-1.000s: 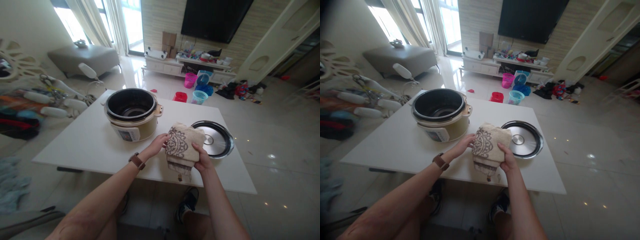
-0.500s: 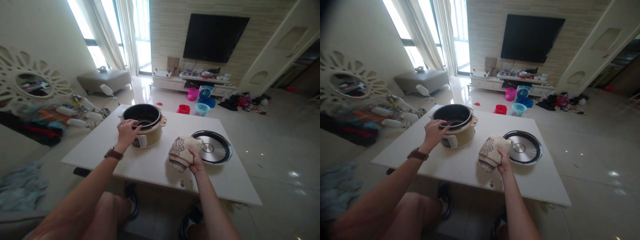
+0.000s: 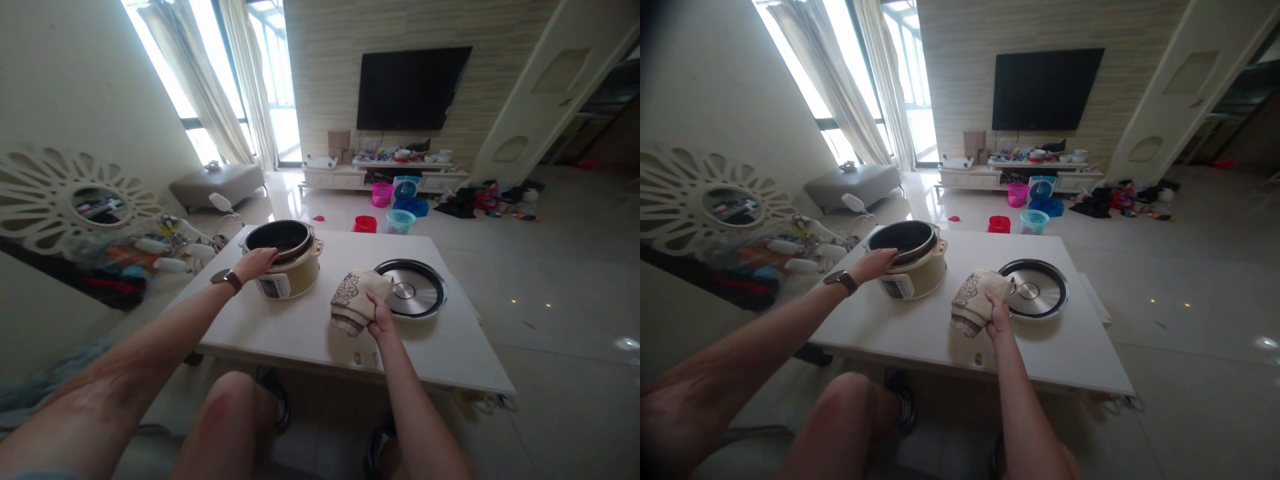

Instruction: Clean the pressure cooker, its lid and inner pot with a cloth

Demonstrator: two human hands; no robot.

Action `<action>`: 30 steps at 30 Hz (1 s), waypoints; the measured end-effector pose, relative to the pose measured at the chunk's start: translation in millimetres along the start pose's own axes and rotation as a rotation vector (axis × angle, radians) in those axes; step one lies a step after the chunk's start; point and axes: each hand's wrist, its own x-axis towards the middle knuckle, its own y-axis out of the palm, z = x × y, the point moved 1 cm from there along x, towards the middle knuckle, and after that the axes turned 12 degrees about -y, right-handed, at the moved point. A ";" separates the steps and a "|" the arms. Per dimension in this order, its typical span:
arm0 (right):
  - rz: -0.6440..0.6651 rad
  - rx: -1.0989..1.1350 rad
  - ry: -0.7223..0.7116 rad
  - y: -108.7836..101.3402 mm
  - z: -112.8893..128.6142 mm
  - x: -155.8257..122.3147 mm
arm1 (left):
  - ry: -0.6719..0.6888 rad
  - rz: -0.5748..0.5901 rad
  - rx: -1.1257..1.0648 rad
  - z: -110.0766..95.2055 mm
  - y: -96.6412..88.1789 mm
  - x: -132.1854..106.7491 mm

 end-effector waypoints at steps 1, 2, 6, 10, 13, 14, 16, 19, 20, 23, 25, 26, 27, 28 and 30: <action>-0.023 -0.001 0.024 1.6 2.3 -1.0 | -0.012 -0.002 -0.009 -0.6 -1.1 1.6; -0.036 0.004 0.037 3.1 4.6 -1.9 | -0.020 0.004 -0.024 -1.4 -2.8 3.3; -0.031 0.023 0.031 5.8 11.6 -5.3 | 0.009 0.025 -0.074 -7.3 -10.6 7.1; -0.039 0.022 0.019 2.9 19.7 -8.2 | -0.004 -0.034 -0.094 -12.5 -13.4 2.8; -0.071 0.024 -0.001 0.0 27.8 -10.1 | -0.039 -0.110 -0.076 -13.8 -11.5 -2.3; -0.077 0.024 -0.010 -0.6 30.3 -10.7 | -0.053 -0.137 -0.068 -13.9 -10.6 -3.5; -0.075 0.022 -0.028 -1.2 34.5 -11.6 | -0.080 -0.189 -0.068 -13.5 -9.1 -4.6; -0.059 0.033 -0.042 -0.6 38.0 -12.1 | -0.091 -0.243 -0.117 -12.5 -9.7 -2.2; -0.063 0.041 -0.044 -0.2 38.5 -12.2 | -0.091 -0.256 -0.142 -12.1 -11.8 -0.2; -0.079 0.058 -0.041 0.9 38.6 -12.1 | -0.128 -0.309 -0.228 -9.3 -28.6 9.7; -0.079 0.050 -0.036 1.6 37.9 -11.9 | -0.193 -0.370 -0.290 -5.4 -50.3 18.4; -0.078 0.044 -0.036 1.8 37.5 -11.7 | -0.231 -0.411 -0.327 -2.8 -64.1 22.6; -0.077 0.039 -0.037 2.0 37.1 -11.5 | -0.264 -0.446 -0.340 0.0 -79.1 26.2; -0.079 0.035 -0.042 2.0 36.7 -11.2 | -0.297 -0.482 -0.351 2.8 -95.0 28.9; -0.087 0.039 -0.050 1.6 36.3 -10.0 | -0.344 -0.539 -0.440 7.2 -126.2 30.2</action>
